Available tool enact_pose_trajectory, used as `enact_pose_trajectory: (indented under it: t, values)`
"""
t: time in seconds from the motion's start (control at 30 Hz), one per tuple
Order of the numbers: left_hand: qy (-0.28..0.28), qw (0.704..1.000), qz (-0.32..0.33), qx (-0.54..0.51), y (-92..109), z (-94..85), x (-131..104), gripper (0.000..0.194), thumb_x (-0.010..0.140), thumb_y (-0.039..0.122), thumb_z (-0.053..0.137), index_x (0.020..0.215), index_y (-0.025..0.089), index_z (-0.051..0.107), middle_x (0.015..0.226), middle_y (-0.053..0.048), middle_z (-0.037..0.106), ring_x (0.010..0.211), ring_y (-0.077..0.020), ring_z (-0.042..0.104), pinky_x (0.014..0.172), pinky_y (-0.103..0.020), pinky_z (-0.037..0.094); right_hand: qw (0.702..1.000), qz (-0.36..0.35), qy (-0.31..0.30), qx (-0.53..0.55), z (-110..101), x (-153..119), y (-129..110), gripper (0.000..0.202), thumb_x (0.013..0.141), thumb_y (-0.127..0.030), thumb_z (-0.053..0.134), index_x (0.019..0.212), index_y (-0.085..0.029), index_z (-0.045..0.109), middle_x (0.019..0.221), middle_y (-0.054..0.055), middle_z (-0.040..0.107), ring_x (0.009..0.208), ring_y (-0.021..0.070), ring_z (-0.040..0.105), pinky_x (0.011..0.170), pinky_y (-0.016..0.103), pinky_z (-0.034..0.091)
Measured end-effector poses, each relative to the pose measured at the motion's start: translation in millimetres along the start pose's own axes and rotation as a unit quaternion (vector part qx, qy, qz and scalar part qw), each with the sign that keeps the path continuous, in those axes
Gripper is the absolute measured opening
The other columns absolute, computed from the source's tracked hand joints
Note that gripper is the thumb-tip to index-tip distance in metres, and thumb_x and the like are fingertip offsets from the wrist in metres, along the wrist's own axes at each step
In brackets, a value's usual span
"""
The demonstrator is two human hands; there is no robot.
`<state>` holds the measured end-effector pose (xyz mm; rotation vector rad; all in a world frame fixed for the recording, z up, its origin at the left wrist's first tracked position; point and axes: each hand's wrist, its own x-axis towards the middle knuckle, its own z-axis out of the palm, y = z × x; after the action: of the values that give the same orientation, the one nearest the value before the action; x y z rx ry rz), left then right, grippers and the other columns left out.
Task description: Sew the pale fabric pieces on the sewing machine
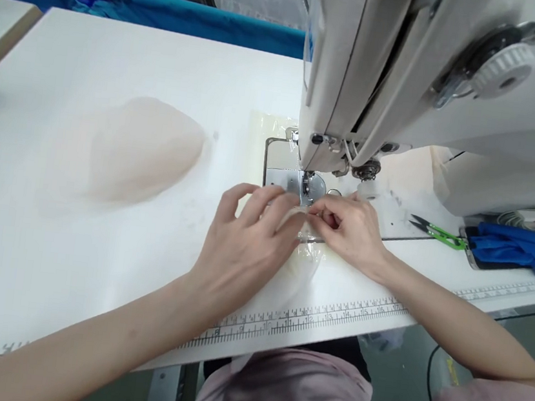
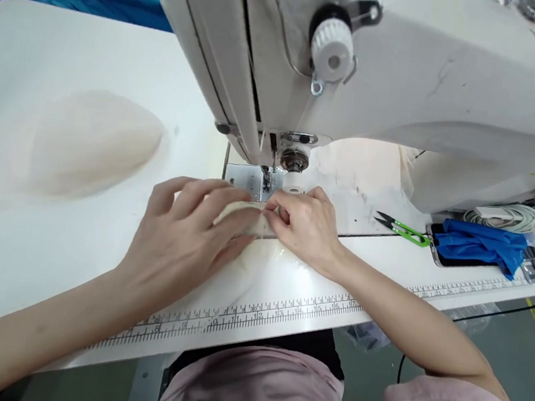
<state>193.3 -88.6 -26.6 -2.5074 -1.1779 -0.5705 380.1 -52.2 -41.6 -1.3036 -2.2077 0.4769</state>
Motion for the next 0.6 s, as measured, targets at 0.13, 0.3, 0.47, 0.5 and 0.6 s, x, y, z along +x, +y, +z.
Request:
enact_pose_trajectory:
  t: [0.13, 0.3, 0.47, 0.5, 0.6]
  values:
    - [-0.007, 0.999, 0.049, 0.01, 8.1, 0.1, -6.1, 0.021, 0.093, 0.014, 0.049, 0.107, 0.02, 0.063, 0.113, -0.002, 0.069, 0.106, -0.023, 0.06, 0.094, -0.043, 0.036, 0.999, 0.029, -0.002, 0.035, -1.4, 3.3, 2.1, 0.01, 0.083, -0.021, 0.062, 0.074, -0.02, 0.063, 0.054, -0.008, 0.048, 0.055, 0.0084, 0.046, 0.07, 0.028, 0.034]
    - [-0.027, 0.998, 0.052, -0.024, 7.7, 0.7, -7.9, 0.023, 0.094, 0.023, 0.05, 0.112, 0.016, 0.063, 0.12, -0.007, 0.068, 0.109, -0.0261, 0.061, 0.092, -0.046, 0.037, 0.997, 0.031, 0.024, 0.068, -4.3, 4.0, 5.9, 0.003, 0.083, -0.021, 0.064, 0.082, -0.019, 0.066, 0.056, -0.007, 0.051, 0.059, 0.0106, 0.049, 0.069, 0.029, 0.035]
    - [-0.032, 0.995, 0.048, -0.082, -0.9, 2.4, -4.3, 0.026, 0.093, 0.02, 0.052, 0.117, 0.018, 0.062, 0.117, -0.007, 0.069, 0.106, -0.027, 0.063, 0.094, -0.05, 0.038, 0.987, -0.139, 0.036, -0.067, -9.3, -6.8, 9.7, 0.028, 0.088, -0.011, 0.048, 0.099, -0.023, 0.071, 0.071, -0.002, 0.063, 0.069, 0.0133, 0.051, 0.071, 0.032, 0.032]
    - [-0.033, 0.994, 0.045, -0.089, -2.7, 2.8, -3.5, 0.027, 0.093, 0.02, 0.052, 0.118, 0.019, 0.061, 0.117, -0.006, 0.069, 0.106, -0.0266, 0.064, 0.095, -0.05, 0.038, 0.979, -0.169, 0.035, -0.108, -10.3, -9.2, 10.1, 0.031, 0.087, -0.01, 0.047, 0.102, -0.023, 0.071, 0.074, -0.001, 0.064, 0.07, 0.0139, 0.051, 0.071, 0.032, 0.031]
    - [-0.038, 0.994, 0.042, -0.093, -8.1, 4.3, -2.4, 0.028, 0.094, 0.02, 0.05, 0.121, 0.02, 0.059, 0.119, -0.006, 0.068, 0.107, -0.0249, 0.064, 0.098, -0.051, 0.037, 0.956, -0.216, 0.034, -0.197, -12.8, -13.7, 10.2, 0.03, 0.087, -0.011, 0.048, 0.105, -0.022, 0.07, 0.078, 0.0, 0.064, 0.074, 0.0156, 0.05, 0.069, 0.034, 0.029]
